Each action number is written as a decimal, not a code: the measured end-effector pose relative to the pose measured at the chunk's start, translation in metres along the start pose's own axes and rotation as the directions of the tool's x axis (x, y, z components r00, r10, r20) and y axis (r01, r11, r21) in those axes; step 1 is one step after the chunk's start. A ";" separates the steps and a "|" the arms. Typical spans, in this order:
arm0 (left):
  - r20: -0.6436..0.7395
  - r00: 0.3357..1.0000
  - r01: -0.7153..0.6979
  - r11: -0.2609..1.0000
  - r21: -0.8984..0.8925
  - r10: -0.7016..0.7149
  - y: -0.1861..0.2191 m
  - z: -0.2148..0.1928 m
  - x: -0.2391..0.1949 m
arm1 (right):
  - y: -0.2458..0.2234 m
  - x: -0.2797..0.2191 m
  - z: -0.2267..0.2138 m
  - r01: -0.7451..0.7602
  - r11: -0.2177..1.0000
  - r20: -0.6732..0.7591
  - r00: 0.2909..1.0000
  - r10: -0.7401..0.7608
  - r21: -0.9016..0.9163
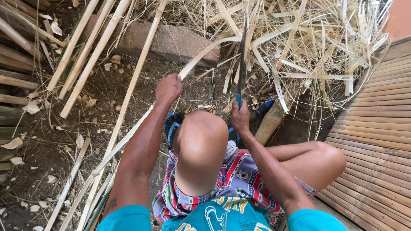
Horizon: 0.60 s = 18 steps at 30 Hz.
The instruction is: The person sits on the ground and uses a machete to split long bamboo poles into thin strips. They repeatedly strike the bamboo against a wooden block, peel off the outer layers, and separate the strips by hand.
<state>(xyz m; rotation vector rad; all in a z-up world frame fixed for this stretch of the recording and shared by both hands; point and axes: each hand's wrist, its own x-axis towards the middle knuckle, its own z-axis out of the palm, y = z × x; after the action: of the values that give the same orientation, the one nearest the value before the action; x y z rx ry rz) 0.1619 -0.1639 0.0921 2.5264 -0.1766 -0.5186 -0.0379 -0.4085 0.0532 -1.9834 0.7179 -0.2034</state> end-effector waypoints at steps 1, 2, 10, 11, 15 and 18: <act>0.007 1.000 -0.005 1.000 0.011 0.005 0.000 0.000 0.000 | -0.015 0.002 0.001 0.175 0.980 -0.060 0.982 -0.181 -0.096; 0.015 1.000 -0.011 1.000 0.021 0.011 -0.001 0.000 -0.001 | -0.030 0.005 0.002 0.175 0.984 -0.036 0.984 -0.175 -0.011; 0.100 0.993 0.066 0.998 0.021 -0.068 -0.012 0.008 0.004 | -0.038 0.060 0.013 0.136 0.935 0.310 0.950 -0.030 -0.328; 0.054 0.998 0.024 1.000 0.018 -0.025 -0.017 0.008 0.008 | -0.030 0.064 0.018 0.154 0.939 0.297 0.953 -0.059 -0.306; -0.128 0.990 -0.052 0.999 -0.005 0.051 -0.039 0.005 0.012 | -0.005 0.049 0.024 0.025 0.970 0.274 0.961 0.044 -0.243; -0.147 0.983 -0.131 0.982 -0.133 0.111 -0.011 -0.006 0.032 | 0.005 0.019 0.023 0.027 0.981 0.243 0.970 0.022 -0.194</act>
<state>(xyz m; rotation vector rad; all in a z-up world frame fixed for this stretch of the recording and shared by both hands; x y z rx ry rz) 0.1936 -0.1590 0.0804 2.3840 -0.2312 -0.2948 -0.0147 -0.4045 0.0341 -2.1490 0.5935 0.1146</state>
